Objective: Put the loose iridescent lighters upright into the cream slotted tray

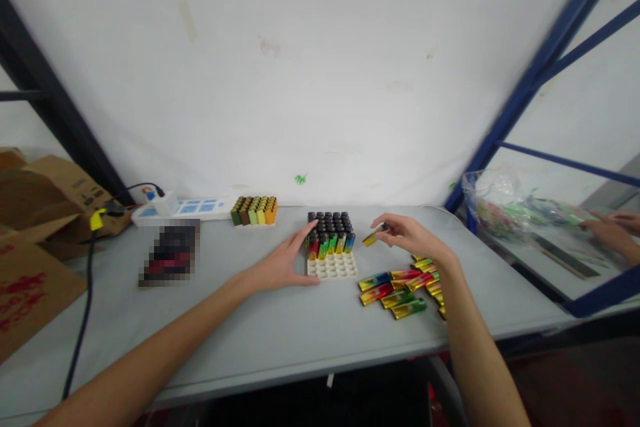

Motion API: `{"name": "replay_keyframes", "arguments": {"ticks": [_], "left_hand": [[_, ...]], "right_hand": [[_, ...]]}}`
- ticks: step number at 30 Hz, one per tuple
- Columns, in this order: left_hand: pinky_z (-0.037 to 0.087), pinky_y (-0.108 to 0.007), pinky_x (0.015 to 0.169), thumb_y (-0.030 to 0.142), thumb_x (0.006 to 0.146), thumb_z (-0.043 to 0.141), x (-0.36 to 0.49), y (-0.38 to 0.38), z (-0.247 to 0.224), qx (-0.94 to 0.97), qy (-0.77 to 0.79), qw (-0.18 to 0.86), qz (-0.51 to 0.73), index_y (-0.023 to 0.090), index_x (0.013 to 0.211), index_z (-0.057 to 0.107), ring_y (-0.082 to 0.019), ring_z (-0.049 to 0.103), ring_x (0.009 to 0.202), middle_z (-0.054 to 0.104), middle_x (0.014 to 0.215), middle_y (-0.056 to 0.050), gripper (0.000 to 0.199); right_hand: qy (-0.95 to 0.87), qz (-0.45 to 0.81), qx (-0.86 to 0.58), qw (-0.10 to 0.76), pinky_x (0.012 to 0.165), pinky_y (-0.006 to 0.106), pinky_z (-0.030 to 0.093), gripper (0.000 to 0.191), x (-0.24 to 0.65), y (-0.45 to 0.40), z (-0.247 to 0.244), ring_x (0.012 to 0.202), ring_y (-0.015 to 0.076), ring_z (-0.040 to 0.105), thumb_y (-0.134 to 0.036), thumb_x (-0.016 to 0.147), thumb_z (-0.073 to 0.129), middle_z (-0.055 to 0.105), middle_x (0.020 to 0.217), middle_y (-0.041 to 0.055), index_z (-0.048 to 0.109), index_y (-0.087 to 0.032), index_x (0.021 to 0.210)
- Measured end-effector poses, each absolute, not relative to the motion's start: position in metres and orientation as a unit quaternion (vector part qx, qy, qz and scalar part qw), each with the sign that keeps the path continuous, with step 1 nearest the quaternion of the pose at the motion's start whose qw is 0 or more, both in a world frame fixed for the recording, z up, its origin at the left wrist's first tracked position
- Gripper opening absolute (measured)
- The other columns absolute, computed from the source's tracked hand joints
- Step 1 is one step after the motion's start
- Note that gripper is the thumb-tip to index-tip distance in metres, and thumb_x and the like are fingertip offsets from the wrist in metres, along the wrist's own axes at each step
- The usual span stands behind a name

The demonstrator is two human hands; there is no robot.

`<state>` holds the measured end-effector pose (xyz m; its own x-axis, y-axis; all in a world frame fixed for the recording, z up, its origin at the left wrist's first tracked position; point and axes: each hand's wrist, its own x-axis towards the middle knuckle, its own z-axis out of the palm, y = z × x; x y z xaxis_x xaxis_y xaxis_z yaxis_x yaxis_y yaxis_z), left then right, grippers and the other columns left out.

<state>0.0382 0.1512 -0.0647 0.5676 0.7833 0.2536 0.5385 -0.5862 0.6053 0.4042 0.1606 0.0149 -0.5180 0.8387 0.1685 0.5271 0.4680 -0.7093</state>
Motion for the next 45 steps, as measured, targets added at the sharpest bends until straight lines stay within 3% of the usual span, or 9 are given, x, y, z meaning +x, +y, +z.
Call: {"name": "replay_keyframes", "arguments": {"ticks": [6,14,17,23,26,32,38,45], "left_hand": [[0.024,-0.05,0.133,0.052,0.077,0.093,0.039,0.151,-0.064,0.853,0.385,0.246,0.253,0.028,0.172,0.002,-0.036,0.03,0.16,0.02,0.177,-0.015,0.133],[0.026,-0.049,0.132,0.051,0.076,0.092,0.039,0.151,-0.063,0.853,0.388,0.239,0.254,0.026,0.172,0.004,-0.036,0.032,0.159,0.023,0.176,-0.016,0.133],[0.026,-0.048,0.132,0.052,0.077,0.091,0.04,0.151,-0.062,0.854,0.387,0.24,0.253,0.026,0.172,0.004,-0.036,0.031,0.16,0.023,0.176,-0.015,0.132],[0.025,-0.048,0.132,0.054,0.079,0.09,0.04,0.151,-0.063,0.857,0.378,0.236,0.257,0.026,0.172,0.004,-0.036,0.033,0.159,0.022,0.176,-0.015,0.13],[0.027,-0.05,0.132,0.055,0.079,0.09,0.039,0.152,-0.064,0.858,0.376,0.232,0.262,0.027,0.172,0.004,-0.037,0.032,0.159,0.023,0.176,-0.015,0.13],[0.028,-0.052,0.132,0.055,0.078,0.091,0.039,0.152,-0.065,0.857,0.378,0.232,0.262,0.027,0.172,0.005,-0.037,0.033,0.159,0.024,0.176,-0.015,0.131],[0.027,-0.052,0.132,0.058,0.078,0.089,0.04,0.153,-0.065,0.861,0.371,0.227,0.265,0.025,0.172,0.007,-0.037,0.035,0.158,0.025,0.175,-0.016,0.129],[0.027,-0.052,0.132,0.059,0.078,0.089,0.039,0.154,-0.065,0.864,0.365,0.226,0.263,0.026,0.172,0.007,-0.037,0.034,0.158,0.024,0.176,-0.015,0.129]], "right_hand": [[-0.829,0.284,-0.393,0.278,0.074,0.031,0.052,0.034,0.381,0.153,0.024,0.075,0.0173,0.064,-0.048,0.096,0.07,0.075,0.088,0.0047,0.073,-0.017,0.11],[-0.83,0.257,-0.387,0.308,0.063,0.028,0.048,0.045,0.347,0.162,0.005,0.062,0.0148,0.06,-0.062,0.09,0.077,0.067,0.067,-0.0001,0.073,-0.017,0.089],[-0.84,0.227,-0.376,0.318,0.068,0.028,0.05,0.041,0.341,0.163,0.002,0.067,0.0159,0.064,-0.059,0.093,0.075,0.071,0.075,0.0022,0.075,-0.018,0.091],[-0.854,0.215,-0.35,0.32,0.077,0.03,0.057,0.03,0.333,0.159,0.005,0.085,0.0189,0.072,-0.042,0.103,0.065,0.077,0.106,0.0086,0.075,-0.019,0.119],[-0.857,0.207,-0.349,0.319,0.078,0.03,0.058,0.029,0.329,0.157,0.003,0.083,0.0178,0.072,-0.036,0.1,0.069,0.078,0.105,0.0068,0.071,-0.02,0.125],[-0.87,0.163,-0.34,0.318,0.074,0.028,0.056,0.023,0.321,0.155,-0.006,0.074,0.0151,0.068,-0.029,0.097,0.076,0.075,0.099,0.0034,0.065,-0.02,0.115],[-0.897,0.041,-0.307,0.316,0.082,0.034,0.057,0.012,0.317,0.151,-0.013,0.088,0.0197,0.067,-0.027,0.102,0.069,0.067,0.108,0.009,0.068,-0.018,0.11],[-0.901,0.027,-0.296,0.317,0.091,0.039,0.059,0.02,0.319,0.155,-0.011,0.097,0.0226,0.068,-0.035,0.105,0.065,0.066,0.111,0.0105,0.076,-0.02,0.112]]}}
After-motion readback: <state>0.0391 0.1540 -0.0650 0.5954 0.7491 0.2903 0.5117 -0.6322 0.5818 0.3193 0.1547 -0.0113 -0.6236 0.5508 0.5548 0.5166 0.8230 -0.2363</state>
